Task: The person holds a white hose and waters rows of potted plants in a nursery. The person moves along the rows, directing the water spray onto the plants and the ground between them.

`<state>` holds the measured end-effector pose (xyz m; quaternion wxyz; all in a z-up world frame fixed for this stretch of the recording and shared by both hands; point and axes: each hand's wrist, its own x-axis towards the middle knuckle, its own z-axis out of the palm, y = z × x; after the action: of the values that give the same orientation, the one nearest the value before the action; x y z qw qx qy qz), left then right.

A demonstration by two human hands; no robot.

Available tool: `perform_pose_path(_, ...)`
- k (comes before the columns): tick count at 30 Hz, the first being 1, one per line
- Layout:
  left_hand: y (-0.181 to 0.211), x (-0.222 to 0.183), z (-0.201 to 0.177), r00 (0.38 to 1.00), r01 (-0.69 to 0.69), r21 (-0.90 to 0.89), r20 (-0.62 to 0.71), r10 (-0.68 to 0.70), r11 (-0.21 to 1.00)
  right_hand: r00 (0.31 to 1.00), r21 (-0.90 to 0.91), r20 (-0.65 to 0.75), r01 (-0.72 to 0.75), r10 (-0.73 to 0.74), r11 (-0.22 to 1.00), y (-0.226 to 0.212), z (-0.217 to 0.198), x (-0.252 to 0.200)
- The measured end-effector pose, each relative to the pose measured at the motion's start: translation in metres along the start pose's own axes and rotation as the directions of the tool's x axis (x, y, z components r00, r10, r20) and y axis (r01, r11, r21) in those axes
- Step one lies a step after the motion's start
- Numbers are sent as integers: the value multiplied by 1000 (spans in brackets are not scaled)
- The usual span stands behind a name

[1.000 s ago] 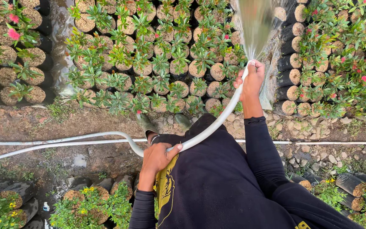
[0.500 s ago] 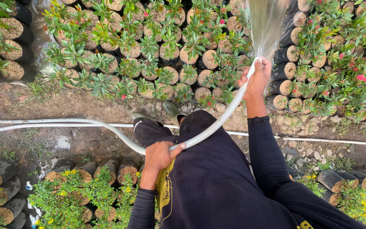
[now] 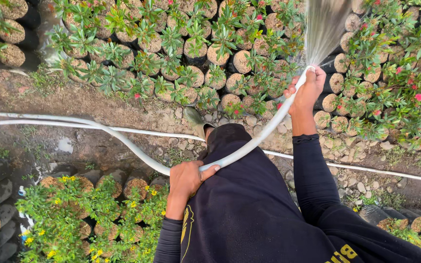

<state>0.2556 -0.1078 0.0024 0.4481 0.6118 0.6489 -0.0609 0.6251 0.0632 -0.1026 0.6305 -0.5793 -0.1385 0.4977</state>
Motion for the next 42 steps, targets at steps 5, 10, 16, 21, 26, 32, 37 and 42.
perform_pose_path(5, 25, -29, 60, 996, 32, -10, -81, -32, 999, 997, 2, 70, -23, 22, 1000, -1, -54, 2)
perform_pose_path(10, 61, -67, 142, 970, 23, -63, -239, -37, 998, 984, 28, 116, -143, 139, 989, -5, -134, 7)
perform_pose_path(16, 119, -105, 243, 947, 11, -64, -319, -31, 998, 973, -31, 166, -159, 162, 987, -33, -239, 11)
perform_pose_path(21, 167, -136, 305, 957, 29, -112, -284, -60, 993, 968, -54, 190, -154, 161, 987, -53, -312, 12)
perform_pose_path(26, 207, -156, 354, 951, 46, -143, -297, -87, 989, 971, -100, 144, -179, 192, 979, -55, -369, 36)
perform_pose_path(32, 262, -168, 414, 880, 111, -280, -418, -225, 954, 919, -15, 241, -318, 312, 948, -66, -405, 83)
perform_pose_path(37, 325, -165, 483, 830, 171, -389, -438, -345, 905, 932, -104, 221, -272, 289, 957, -81, -435, 109)
perform_pose_path(42, 412, -160, 574, 754, 202, -439, -501, -425, 876, 877, -172, 315, -322, 362, 931, -109, -490, 133)
